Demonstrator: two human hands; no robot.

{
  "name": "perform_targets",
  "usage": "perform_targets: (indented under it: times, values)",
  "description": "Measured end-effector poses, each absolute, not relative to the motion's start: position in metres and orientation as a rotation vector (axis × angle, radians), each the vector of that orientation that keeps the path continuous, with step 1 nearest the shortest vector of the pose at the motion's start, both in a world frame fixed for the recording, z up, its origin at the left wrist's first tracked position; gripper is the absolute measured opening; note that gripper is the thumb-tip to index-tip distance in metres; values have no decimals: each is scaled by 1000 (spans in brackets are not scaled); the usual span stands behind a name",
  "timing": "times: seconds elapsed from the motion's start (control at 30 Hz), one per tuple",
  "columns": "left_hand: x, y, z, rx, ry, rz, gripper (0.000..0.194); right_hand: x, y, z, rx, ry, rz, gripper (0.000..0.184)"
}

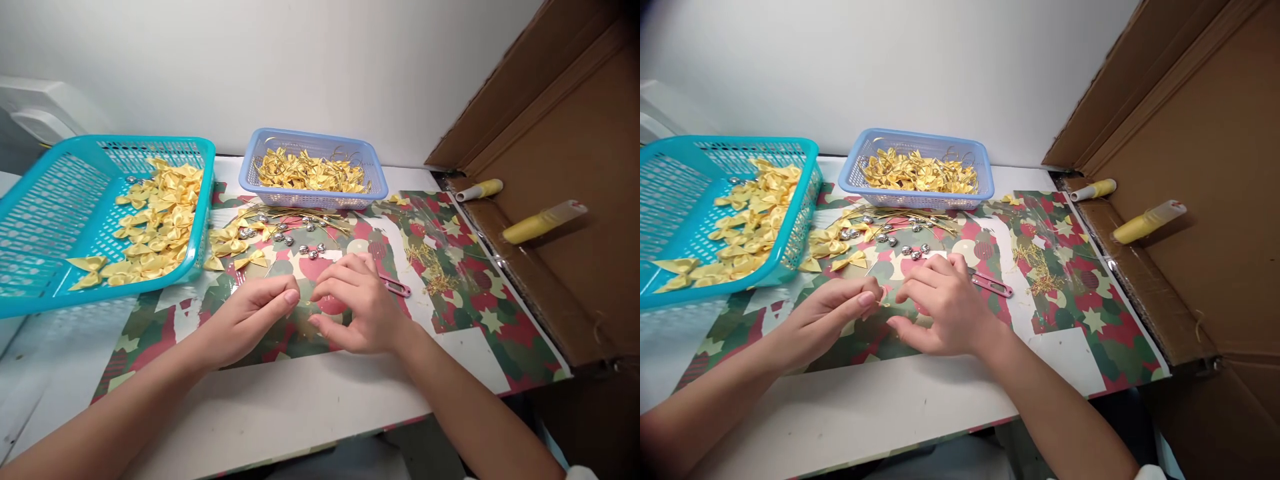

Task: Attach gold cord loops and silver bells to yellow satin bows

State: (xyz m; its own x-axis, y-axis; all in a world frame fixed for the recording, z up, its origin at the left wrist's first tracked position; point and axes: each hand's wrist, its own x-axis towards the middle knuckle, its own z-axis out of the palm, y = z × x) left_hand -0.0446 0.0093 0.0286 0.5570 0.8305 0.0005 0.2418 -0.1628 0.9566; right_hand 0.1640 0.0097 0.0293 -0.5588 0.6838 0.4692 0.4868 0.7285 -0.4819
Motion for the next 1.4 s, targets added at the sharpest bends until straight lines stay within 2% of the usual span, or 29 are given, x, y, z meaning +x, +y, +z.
perform_targets:
  times: [0.67,1.4]
  values:
    - [-42,10,23,1581,890,672,40,159,8,30,-903,-2106,665,16]
    - [-45,11,25,1694,925,667,40,163,11,36,-938,-2170,559,19]
